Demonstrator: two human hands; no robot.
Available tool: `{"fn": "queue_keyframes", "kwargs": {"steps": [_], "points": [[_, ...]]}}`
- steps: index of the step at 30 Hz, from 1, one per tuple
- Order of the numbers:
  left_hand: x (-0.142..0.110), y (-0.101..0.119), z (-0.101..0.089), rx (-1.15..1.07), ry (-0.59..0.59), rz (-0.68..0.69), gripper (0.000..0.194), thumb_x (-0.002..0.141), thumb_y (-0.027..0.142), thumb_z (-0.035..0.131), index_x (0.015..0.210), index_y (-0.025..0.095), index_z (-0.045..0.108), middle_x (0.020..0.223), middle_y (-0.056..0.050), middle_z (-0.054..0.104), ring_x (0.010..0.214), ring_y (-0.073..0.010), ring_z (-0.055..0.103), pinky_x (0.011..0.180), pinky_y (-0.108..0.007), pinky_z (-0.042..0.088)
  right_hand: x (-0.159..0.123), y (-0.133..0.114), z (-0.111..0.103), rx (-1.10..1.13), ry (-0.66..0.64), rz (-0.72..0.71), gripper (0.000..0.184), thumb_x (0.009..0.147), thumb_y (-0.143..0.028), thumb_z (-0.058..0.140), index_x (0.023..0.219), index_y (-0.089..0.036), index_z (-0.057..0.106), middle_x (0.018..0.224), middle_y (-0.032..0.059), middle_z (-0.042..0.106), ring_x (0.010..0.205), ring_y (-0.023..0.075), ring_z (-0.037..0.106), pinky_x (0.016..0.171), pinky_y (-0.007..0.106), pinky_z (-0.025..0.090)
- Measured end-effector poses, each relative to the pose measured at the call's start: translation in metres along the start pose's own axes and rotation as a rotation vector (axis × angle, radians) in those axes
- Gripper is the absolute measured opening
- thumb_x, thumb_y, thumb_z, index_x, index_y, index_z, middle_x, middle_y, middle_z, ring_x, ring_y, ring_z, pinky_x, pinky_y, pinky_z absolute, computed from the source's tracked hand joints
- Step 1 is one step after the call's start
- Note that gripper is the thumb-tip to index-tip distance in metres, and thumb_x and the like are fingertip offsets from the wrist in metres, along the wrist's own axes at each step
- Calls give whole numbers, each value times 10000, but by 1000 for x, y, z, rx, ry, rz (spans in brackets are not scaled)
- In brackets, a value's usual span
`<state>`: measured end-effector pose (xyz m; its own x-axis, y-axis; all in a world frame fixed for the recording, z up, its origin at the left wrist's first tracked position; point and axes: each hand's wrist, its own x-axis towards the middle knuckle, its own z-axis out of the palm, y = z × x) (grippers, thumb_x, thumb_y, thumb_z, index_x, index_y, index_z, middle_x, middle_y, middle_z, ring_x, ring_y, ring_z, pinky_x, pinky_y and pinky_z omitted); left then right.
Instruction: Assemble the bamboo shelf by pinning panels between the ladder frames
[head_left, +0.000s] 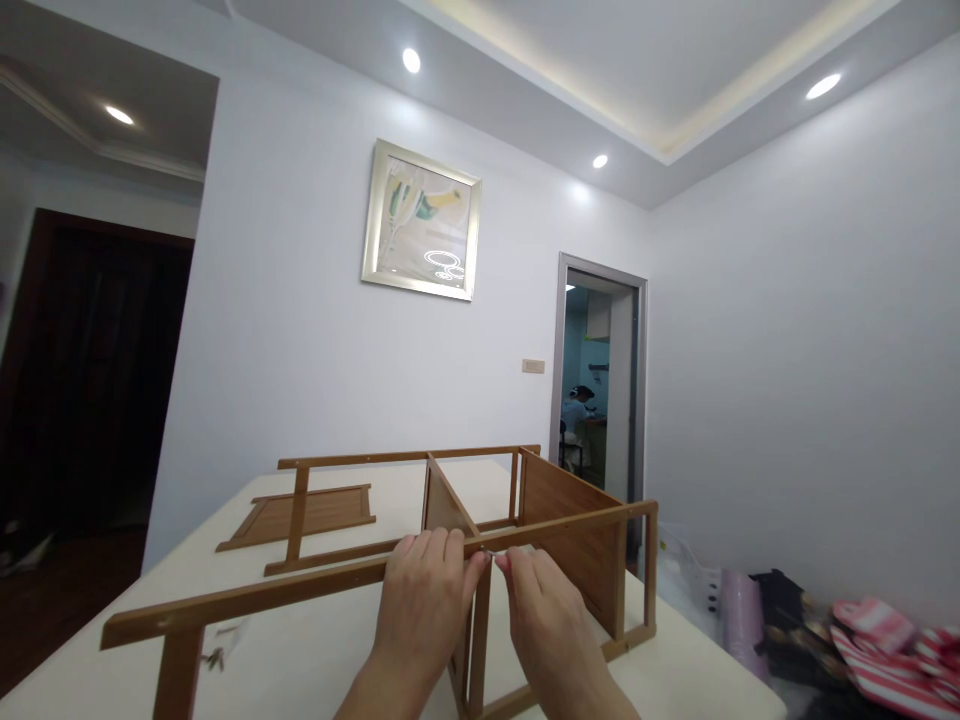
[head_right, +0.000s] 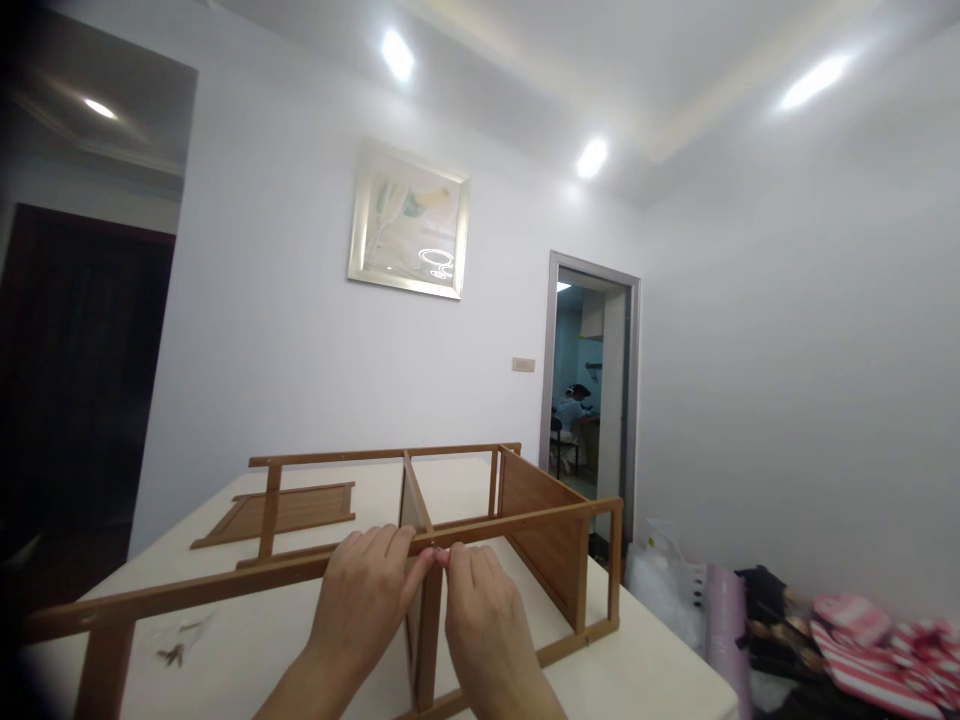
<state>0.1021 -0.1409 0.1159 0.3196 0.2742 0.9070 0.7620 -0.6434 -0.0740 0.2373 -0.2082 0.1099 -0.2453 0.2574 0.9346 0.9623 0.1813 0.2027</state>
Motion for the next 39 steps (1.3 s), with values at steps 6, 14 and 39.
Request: {"fn": "queue_keyframes", "kwargs": {"steps": [6, 14, 39], "points": [[0, 1, 0, 5, -6, -12, 158, 908, 269, 551, 785, 188, 606, 701, -29, 606, 682, -224, 557, 686, -363, 346, -9, 4, -7, 19, -106, -31, 217, 1010, -144, 350, 950, -169, 557, 662, 2, 545, 588, 157, 497, 564, 284, 334], [-1, 0, 0, 7, -2, -6, 170, 913, 289, 546, 796, 185, 613, 700, -30, 608, 679, -218, 553, 692, -364, 348, -1, -5, -15, -162, -124, -132, 209, 947, -77, 422, 811, -177, 546, 671, 27, 549, 588, 173, 462, 555, 317, 306], [1, 2, -2, 2, -39, -26, 134, 899, 260, 564, 809, 184, 628, 713, -34, 627, 685, -219, 574, 698, -369, 369, 3, -19, 1, 303, -198, 354, 299, 980, -229, 309, 732, -227, 475, 518, -9, 566, 413, 142, 543, 420, 246, 349]]}}
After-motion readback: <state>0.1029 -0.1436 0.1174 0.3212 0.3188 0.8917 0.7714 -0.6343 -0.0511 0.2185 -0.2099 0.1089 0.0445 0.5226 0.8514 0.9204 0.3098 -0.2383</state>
